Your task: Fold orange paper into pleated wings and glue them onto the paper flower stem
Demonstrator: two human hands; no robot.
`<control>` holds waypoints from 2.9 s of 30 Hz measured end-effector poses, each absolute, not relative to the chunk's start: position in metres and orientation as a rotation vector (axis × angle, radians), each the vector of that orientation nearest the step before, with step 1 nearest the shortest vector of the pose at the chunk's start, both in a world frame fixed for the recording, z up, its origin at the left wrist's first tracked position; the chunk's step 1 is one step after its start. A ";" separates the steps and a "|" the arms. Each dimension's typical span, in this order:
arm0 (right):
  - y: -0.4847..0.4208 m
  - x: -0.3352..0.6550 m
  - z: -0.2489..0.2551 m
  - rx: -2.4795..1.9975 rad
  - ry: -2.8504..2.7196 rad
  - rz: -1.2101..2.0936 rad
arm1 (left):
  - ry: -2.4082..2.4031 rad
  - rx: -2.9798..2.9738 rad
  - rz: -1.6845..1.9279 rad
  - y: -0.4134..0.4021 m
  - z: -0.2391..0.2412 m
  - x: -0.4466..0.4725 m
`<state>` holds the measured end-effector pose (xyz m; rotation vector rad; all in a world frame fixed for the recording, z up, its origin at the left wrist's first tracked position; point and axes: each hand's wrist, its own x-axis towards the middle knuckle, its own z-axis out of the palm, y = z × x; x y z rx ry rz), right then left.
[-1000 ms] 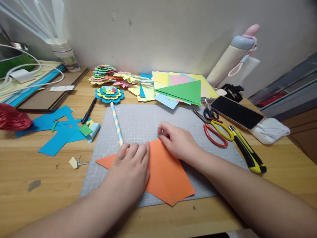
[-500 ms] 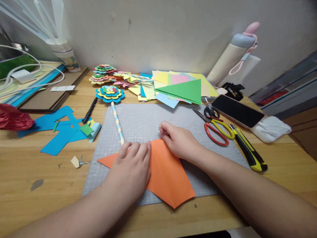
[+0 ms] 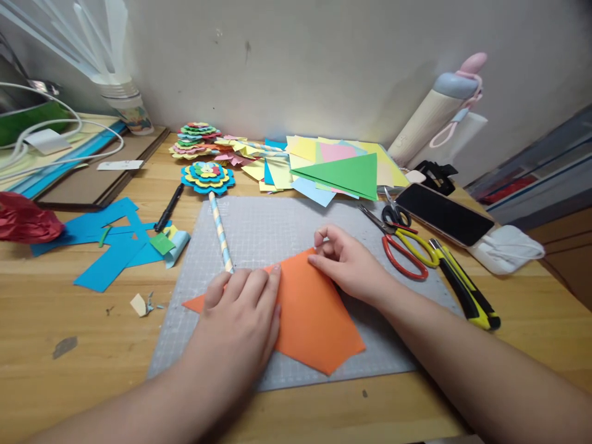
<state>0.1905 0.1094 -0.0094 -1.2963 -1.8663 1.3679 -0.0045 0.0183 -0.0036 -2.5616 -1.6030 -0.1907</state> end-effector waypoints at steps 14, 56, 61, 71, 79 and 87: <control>0.109 0.208 -0.004 -1.481 -2.130 1.203 | -1.578 -2.541 -0.167 0.021 -0.014 -0.002; 0.083 0.293 -0.006 -1.846 -2.036 0.191 | -1.759 -2.642 -0.400 0.035 0.005 -0.022; 0.081 0.240 0.024 -1.584 -2.289 -0.028 | -1.795 -2.655 -0.442 0.045 0.018 -0.041; 0.042 0.168 0.002 -1.052 -2.774 0.348 | -1.735 -2.802 -0.187 0.031 0.018 -0.033; 0.043 0.171 0.011 -1.045 -2.841 0.310 | -1.748 -2.794 -0.160 0.026 0.016 -0.027; 0.046 0.181 0.009 -0.924 -2.920 0.231 | -1.801 -2.712 -0.194 0.024 0.010 -0.013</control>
